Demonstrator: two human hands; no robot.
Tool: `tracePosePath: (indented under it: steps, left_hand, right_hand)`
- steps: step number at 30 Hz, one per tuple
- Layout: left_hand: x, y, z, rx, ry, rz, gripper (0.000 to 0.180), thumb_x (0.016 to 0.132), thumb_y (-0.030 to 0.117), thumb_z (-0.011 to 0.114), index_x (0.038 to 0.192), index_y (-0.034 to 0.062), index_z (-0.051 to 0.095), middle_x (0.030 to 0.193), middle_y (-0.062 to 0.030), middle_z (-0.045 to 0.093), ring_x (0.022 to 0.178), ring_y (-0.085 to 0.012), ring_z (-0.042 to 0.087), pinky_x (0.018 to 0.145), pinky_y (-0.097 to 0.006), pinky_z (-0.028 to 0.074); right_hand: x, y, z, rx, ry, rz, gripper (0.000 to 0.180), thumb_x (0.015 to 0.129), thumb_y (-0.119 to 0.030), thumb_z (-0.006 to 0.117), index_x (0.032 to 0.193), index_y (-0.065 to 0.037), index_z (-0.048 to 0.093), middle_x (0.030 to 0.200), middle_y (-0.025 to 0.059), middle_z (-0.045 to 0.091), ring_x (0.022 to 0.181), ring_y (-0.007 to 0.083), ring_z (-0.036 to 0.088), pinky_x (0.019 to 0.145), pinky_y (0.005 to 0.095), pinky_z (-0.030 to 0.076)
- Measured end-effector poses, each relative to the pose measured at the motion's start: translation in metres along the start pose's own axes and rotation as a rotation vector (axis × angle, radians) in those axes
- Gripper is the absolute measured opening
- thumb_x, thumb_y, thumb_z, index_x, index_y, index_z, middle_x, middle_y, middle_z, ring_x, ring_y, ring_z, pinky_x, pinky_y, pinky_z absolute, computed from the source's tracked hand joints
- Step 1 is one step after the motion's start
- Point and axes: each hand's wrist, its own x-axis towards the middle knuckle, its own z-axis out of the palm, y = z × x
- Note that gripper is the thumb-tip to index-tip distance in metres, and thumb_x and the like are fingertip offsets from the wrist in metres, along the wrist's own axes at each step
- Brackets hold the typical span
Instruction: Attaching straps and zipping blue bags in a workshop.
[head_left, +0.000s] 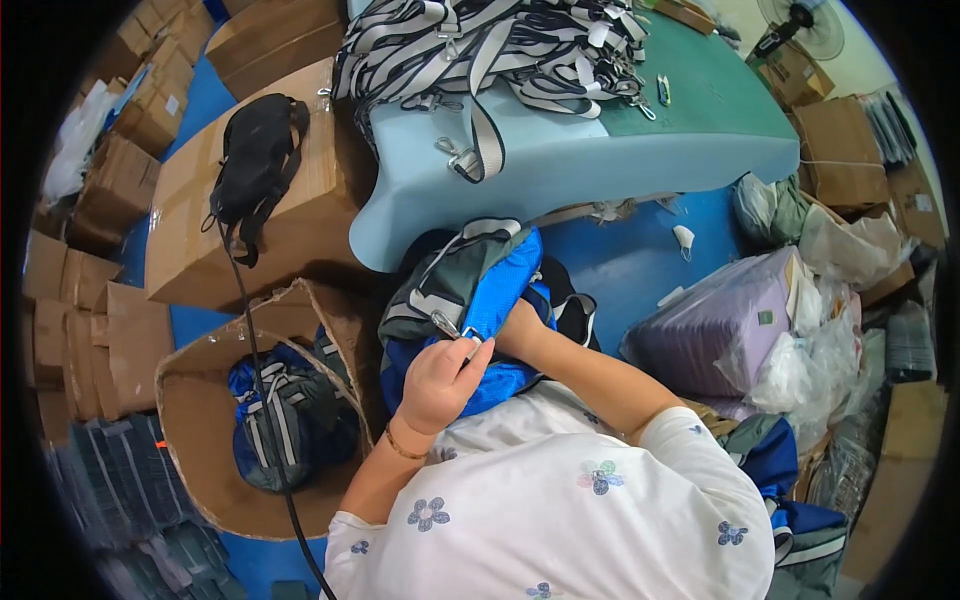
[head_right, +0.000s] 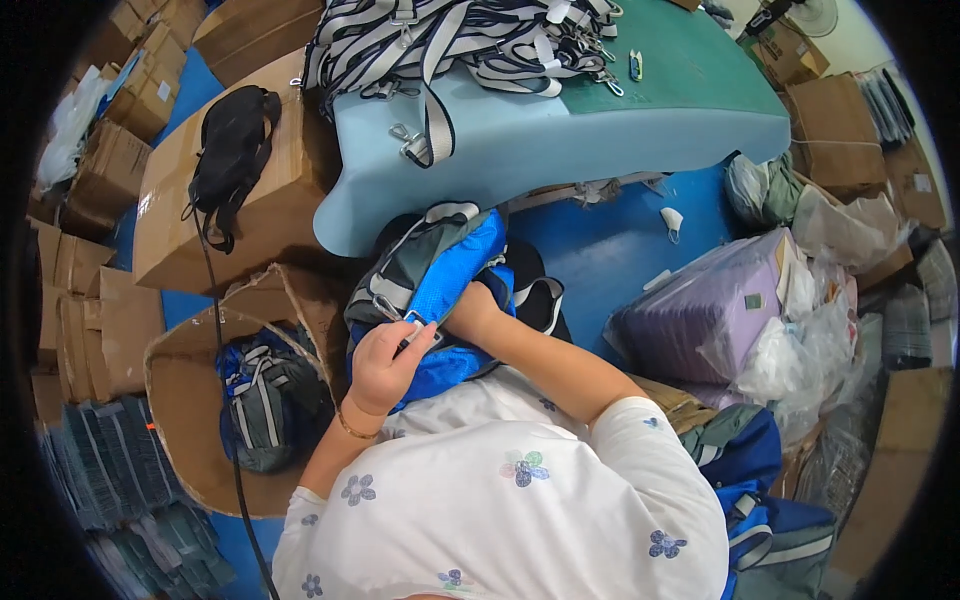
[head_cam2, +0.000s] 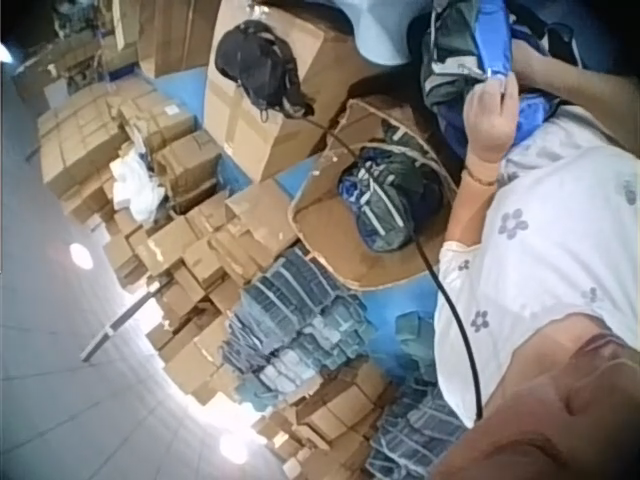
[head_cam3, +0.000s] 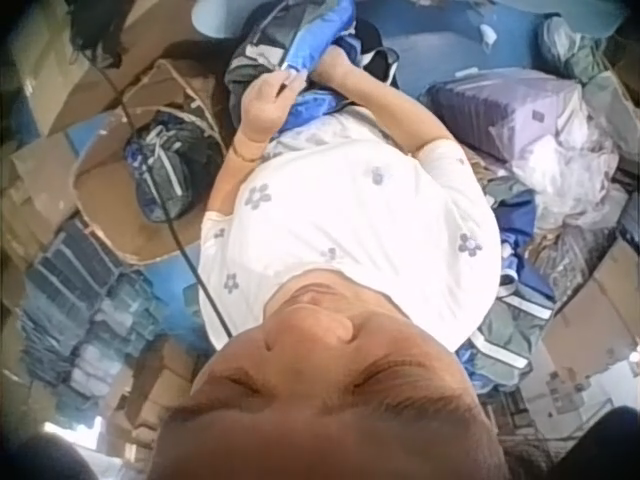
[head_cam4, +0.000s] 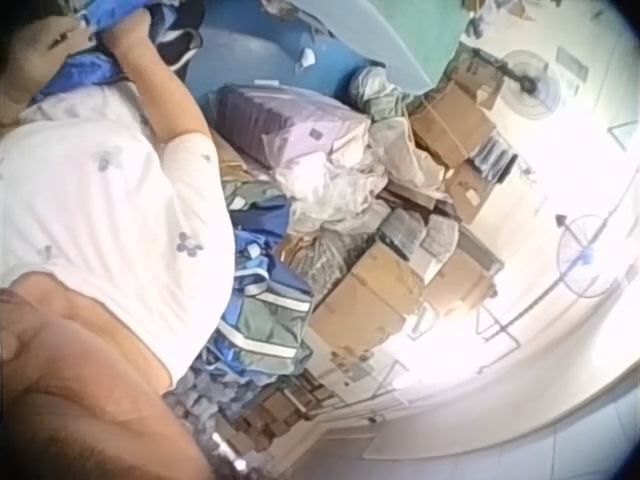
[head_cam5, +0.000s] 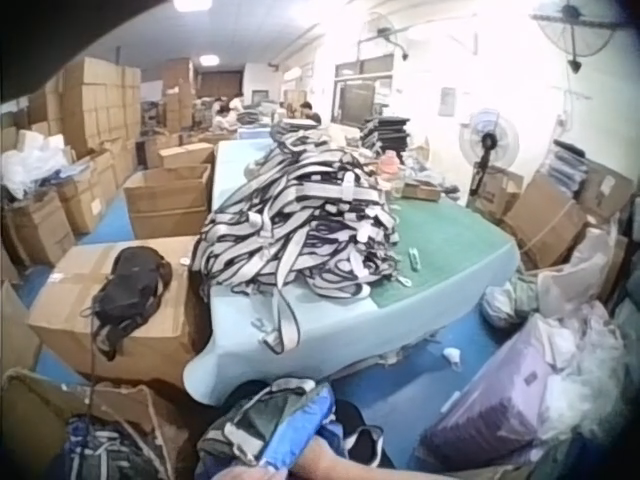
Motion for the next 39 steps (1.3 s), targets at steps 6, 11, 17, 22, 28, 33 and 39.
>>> tracePosePath:
  steps: [6,11,17,22,28,33,39]
  left_hand:
    - [-0.008,-0.010,-0.006,0.127,-0.025,-0.091,0.031,0.068,0.002,0.066,0.099,0.0043,0.067,0.095,-0.0050,0.057,0.077,-0.0213,0.055,0.063,-0.031,0.047]
    - [-0.008,0.000,0.005,-0.020,-0.068,0.023,0.023,0.068,0.001,0.068,0.090,0.0040,0.068,0.096,-0.0083,0.060,0.080,-0.0247,0.058,0.068,-0.033,0.049]
    - [-0.033,-0.006,-0.008,-0.327,0.111,-0.458,0.035,0.073,-0.005,0.060,0.107,0.0034,0.059,0.118,-0.0176,0.050,0.109,-0.0327,0.051,0.094,-0.038,0.042]
    - [-0.073,-0.024,-0.019,-0.422,-0.199,-0.979,0.014,0.086,0.005,0.055,0.098,-0.0012,0.058,0.096,-0.0138,0.056,0.079,-0.0272,0.058,0.073,-0.033,0.047]
    - [-0.087,-0.021,-0.008,-0.488,-0.304,-1.139,0.020,0.088,0.020,0.058,0.091,0.0007,0.057,0.075,-0.0167,0.062,0.071,-0.0346,0.060,0.063,-0.038,0.047]
    - [-0.081,-0.024,0.009,-0.428,-0.162,-1.111,0.017,0.089,0.016,0.056,0.097,0.0003,0.055,0.074,-0.0179,0.058,0.067,-0.0305,0.059,0.061,-0.035,0.046]
    - [-0.075,-0.015,0.008,-1.219,0.607,-1.425,0.020,0.094,0.011,0.048,0.113,0.0041,0.051,0.100,-0.0031,0.055,0.092,-0.0100,0.050,0.083,-0.023,0.040]
  right_hand:
    - [-0.026,-0.037,-0.071,0.156,-0.004,0.304,0.017,0.084,-0.024,0.061,0.085,-0.007,0.066,0.082,0.0100,0.065,0.075,0.0288,0.063,0.065,0.0407,0.050]
    - [-0.010,-0.043,-0.071,0.581,0.140,-0.034,0.021,0.081,-0.015,0.065,0.100,-0.006,0.064,0.104,0.0114,0.063,0.100,0.0304,0.055,0.089,0.0393,0.042]
    - [-0.024,-0.018,-0.030,1.526,0.131,0.271,0.017,0.100,-0.018,0.039,0.092,-0.005,0.048,0.102,0.0169,0.064,0.096,0.0211,0.060,0.089,0.0345,0.044]
    - [-0.029,-0.009,-0.022,1.452,0.292,0.350,0.016,0.099,-0.020,0.042,0.093,-0.006,0.045,0.089,0.0136,0.063,0.083,0.0170,0.062,0.080,0.0310,0.048]
    - [-0.044,-0.041,-0.056,0.899,0.308,-0.093,0.011,0.089,-0.010,0.057,0.094,-0.003,0.051,0.084,0.0113,0.066,0.072,0.0206,0.064,0.065,0.0310,0.051]
    - [-0.041,-0.062,-0.041,0.245,0.031,-0.193,0.021,0.082,-0.017,0.065,0.094,-0.004,0.054,0.094,0.0108,0.063,0.103,0.0285,0.060,0.075,0.0375,0.047]
    - [-0.069,-0.051,-0.030,0.411,-0.060,-0.040,0.017,0.083,-0.015,0.064,0.089,-0.003,0.053,0.100,0.0126,0.057,0.085,0.0302,0.058,0.070,0.0363,0.047]
